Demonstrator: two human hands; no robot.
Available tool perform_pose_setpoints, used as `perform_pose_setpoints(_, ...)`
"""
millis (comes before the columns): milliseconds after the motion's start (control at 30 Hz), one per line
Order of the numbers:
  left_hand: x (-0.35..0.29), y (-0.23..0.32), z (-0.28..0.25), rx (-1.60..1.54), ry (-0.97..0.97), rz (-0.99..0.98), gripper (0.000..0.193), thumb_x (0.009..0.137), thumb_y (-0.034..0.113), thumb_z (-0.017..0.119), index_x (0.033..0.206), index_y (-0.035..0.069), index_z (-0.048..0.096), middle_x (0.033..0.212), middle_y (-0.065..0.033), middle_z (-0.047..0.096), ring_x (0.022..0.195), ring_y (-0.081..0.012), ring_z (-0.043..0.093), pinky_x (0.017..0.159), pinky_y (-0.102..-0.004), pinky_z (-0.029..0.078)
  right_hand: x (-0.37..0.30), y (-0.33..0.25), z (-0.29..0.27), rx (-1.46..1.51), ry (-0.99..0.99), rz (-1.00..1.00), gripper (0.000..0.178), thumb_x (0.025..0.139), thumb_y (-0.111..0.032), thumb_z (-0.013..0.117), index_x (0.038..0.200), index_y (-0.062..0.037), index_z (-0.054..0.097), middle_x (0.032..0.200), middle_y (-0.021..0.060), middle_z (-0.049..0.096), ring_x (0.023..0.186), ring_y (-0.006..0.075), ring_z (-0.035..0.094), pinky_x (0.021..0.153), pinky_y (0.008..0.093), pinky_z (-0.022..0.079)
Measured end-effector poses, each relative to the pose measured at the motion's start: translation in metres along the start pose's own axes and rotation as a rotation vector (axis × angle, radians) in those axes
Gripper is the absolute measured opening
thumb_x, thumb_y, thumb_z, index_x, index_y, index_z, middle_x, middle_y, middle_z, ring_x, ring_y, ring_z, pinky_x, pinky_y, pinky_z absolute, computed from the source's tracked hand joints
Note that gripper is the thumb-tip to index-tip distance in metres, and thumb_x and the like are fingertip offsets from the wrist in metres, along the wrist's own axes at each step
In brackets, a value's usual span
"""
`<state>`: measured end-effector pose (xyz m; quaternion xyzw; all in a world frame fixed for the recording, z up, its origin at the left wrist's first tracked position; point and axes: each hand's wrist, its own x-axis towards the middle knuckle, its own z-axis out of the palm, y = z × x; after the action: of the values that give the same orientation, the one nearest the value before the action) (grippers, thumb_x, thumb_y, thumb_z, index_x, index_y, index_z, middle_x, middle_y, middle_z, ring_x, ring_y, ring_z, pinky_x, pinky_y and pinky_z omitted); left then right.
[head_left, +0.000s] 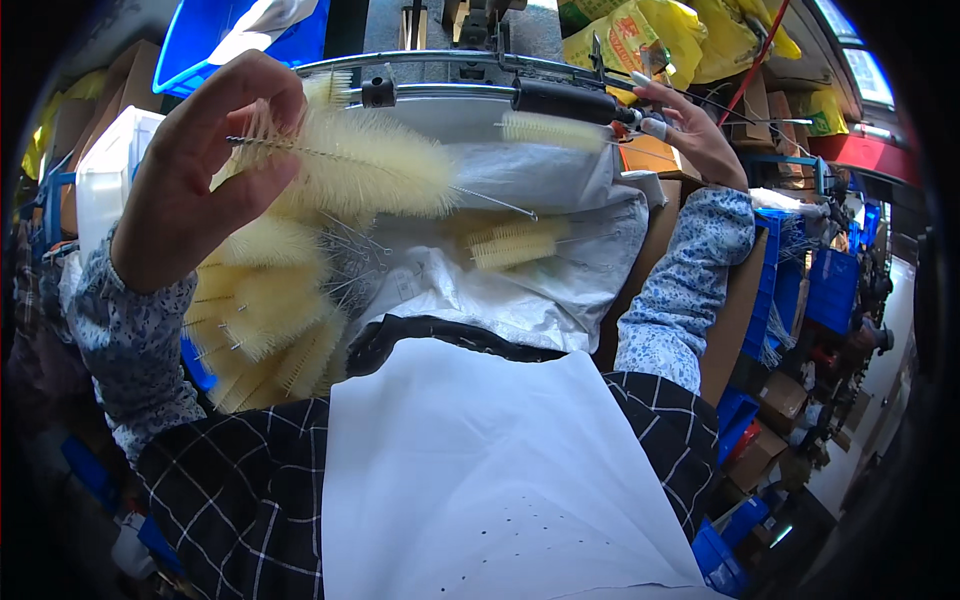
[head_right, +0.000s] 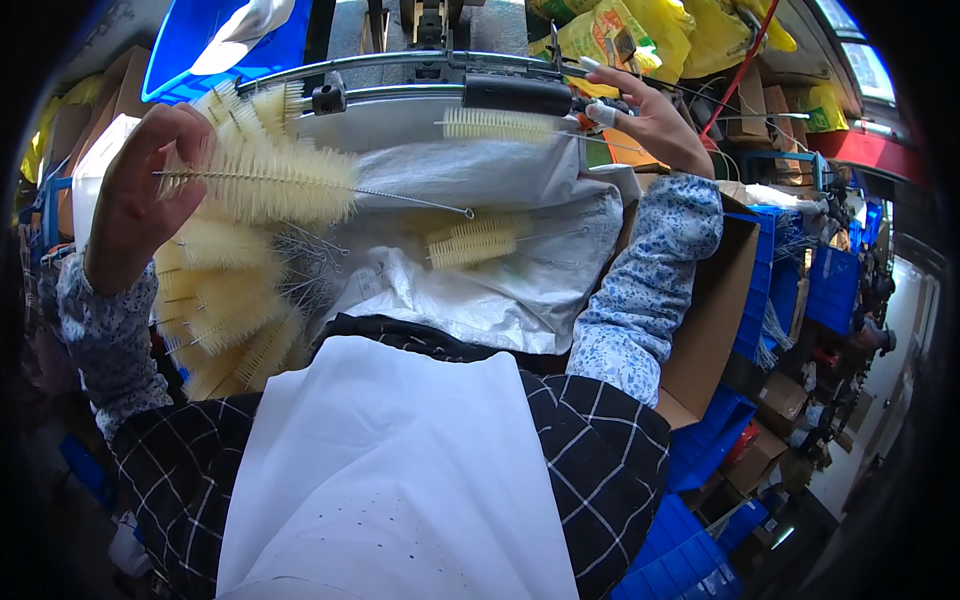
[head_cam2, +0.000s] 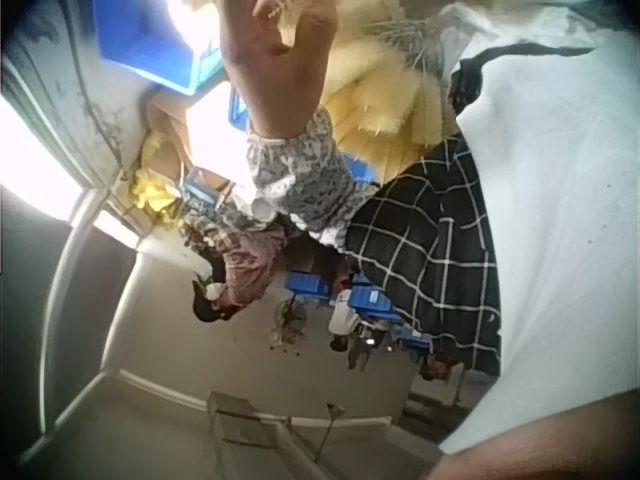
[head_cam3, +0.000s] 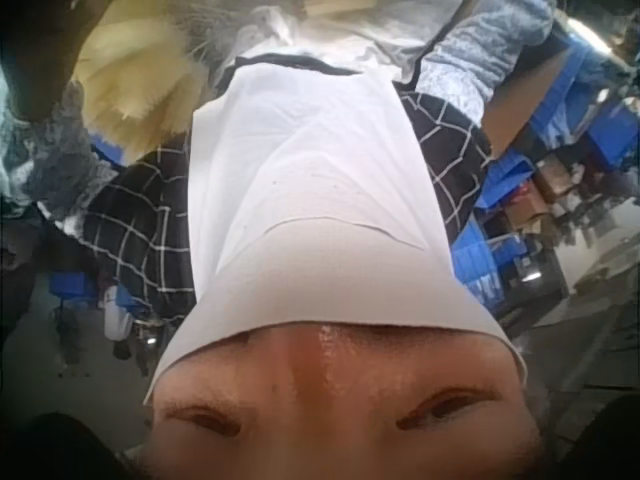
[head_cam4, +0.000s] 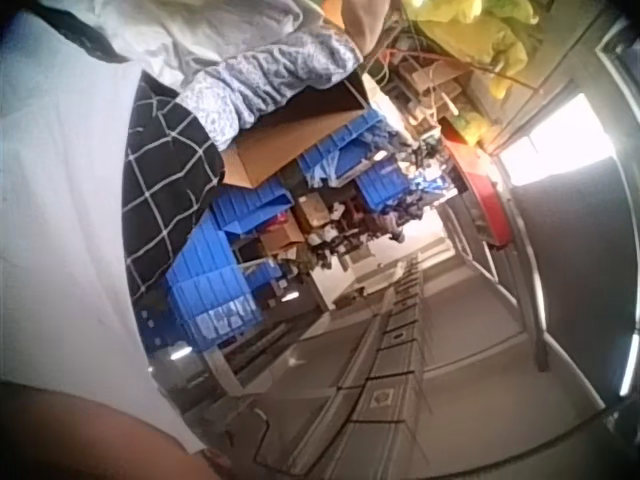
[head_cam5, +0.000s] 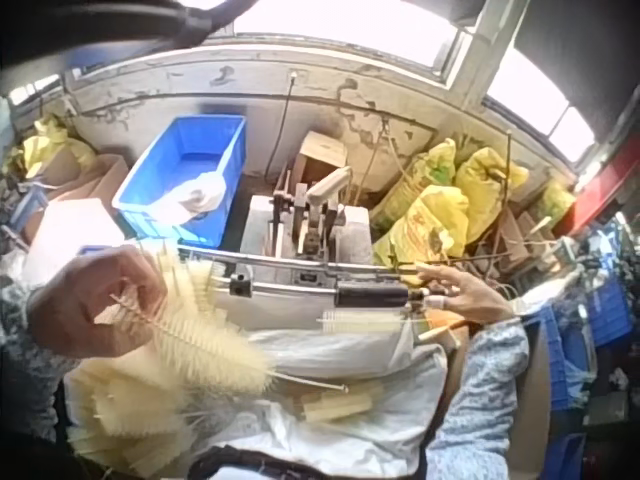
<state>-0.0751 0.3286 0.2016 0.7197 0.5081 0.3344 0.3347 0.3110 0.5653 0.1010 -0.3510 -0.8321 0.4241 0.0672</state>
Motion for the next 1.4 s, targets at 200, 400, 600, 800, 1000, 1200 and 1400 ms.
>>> perform_pose_setpoints(200, 0.030, 0.000, 0.040, 0.127, -0.084, 0.083, 0.022, 0.075, 0.004, 0.059, 0.094, 0.004, 0.049, 0.086, -0.0051, 0.050, 0.083, -0.0165, 0.050, 0.077, -0.0297, 0.042, 0.017, -0.122, 0.126, 0.754, -0.387, -0.315, 0.044, 0.087, -0.033, 0.047, 0.119, -0.0023, 0.041, 0.106, 0.0056, 0.052, 0.097, 0.0116, 0.049, 0.085, 0.0276, 0.041)
perform_pose_setpoints(400, -0.003, -0.010, 0.003, 0.438, -0.096, -0.141, 0.052, 0.073, 0.012, 0.064, 0.118, 0.007, 0.038, 0.116, -0.0101, 0.046, 0.098, -0.0255, 0.050, 0.086, -0.0358, 0.040, 0.052, -0.106, 0.146, 0.126, 0.172, -0.359, 0.027, 0.082, -0.018, 0.054, 0.108, -0.0108, 0.053, 0.087, 0.0041, 0.057, 0.082, 0.0149, 0.052, 0.072, 0.0286, 0.043)
perform_pose_setpoints(600, -0.032, -0.043, -0.023, 0.647, -0.330, -0.357, 0.042, 0.067, 0.009, 0.066, 0.104, 0.006, 0.047, 0.103, -0.0101, 0.050, 0.094, -0.0253, 0.050, 0.080, -0.0341, 0.041, 0.117, 0.009, 0.106, -0.783, 0.648, -0.045, 0.029, 0.077, -0.015, 0.050, 0.102, -0.0282, 0.059, 0.087, 0.0022, 0.056, 0.083, 0.0221, 0.048, 0.074, 0.0369, 0.037)
perform_pose_setpoints(800, -0.022, -0.034, -0.020, 0.424, -0.274, -0.507, 0.037, 0.067, 0.009, 0.065, 0.100, 0.007, 0.049, 0.094, -0.0102, 0.053, 0.080, -0.0241, 0.051, 0.072, -0.0306, 0.043, 0.131, 0.010, 0.106, -0.812, 0.605, 0.020, 0.030, 0.076, -0.015, 0.053, 0.103, -0.0258, 0.058, 0.091, 0.0001, 0.055, 0.087, 0.0222, 0.049, 0.078, 0.0362, 0.037)
perform_pose_setpoints(1000, -0.015, -0.026, -0.018, 0.434, -0.340, -0.549, 0.034, 0.066, 0.007, 0.065, 0.096, 0.006, 0.049, 0.077, -0.0076, 0.052, 0.066, -0.0187, 0.048, 0.060, -0.0285, 0.041, 0.136, 0.020, 0.105, -0.776, 0.591, -0.083, 0.028, 0.077, -0.018, 0.052, 0.104, -0.0249, 0.058, 0.093, 0.0003, 0.056, 0.086, 0.0228, 0.049, 0.078, 0.0367, 0.038)
perform_pose_setpoints(1200, -0.022, -0.034, -0.025, 0.281, -0.233, -0.466, 0.026, 0.068, 0.006, 0.060, 0.091, 0.004, 0.049, 0.076, -0.0009, 0.044, 0.067, -0.0100, 0.040, 0.062, -0.0227, 0.035, 0.150, 0.035, 0.106, -0.711, 0.486, -0.012, 0.031, 0.077, -0.019, 0.052, 0.105, -0.0301, 0.059, 0.093, 0.0003, 0.057, 0.090, 0.0194, 0.049, 0.081, 0.0341, 0.038)
perform_pose_setpoints(1400, -0.027, -0.024, -0.039, 0.174, -0.052, -0.343, 0.029, 0.068, 0.007, 0.057, 0.095, 0.004, 0.046, 0.085, -0.0024, 0.043, 0.080, -0.0111, 0.042, 0.077, -0.0241, 0.035, 0.157, 0.040, 0.100, -0.800, 0.512, -0.158, 0.031, 0.078, -0.018, 0.052, 0.106, -0.0282, 0.058, 0.102, -0.0049, 0.054, 0.103, 0.0180, 0.042, 0.089, 0.0385, 0.029)
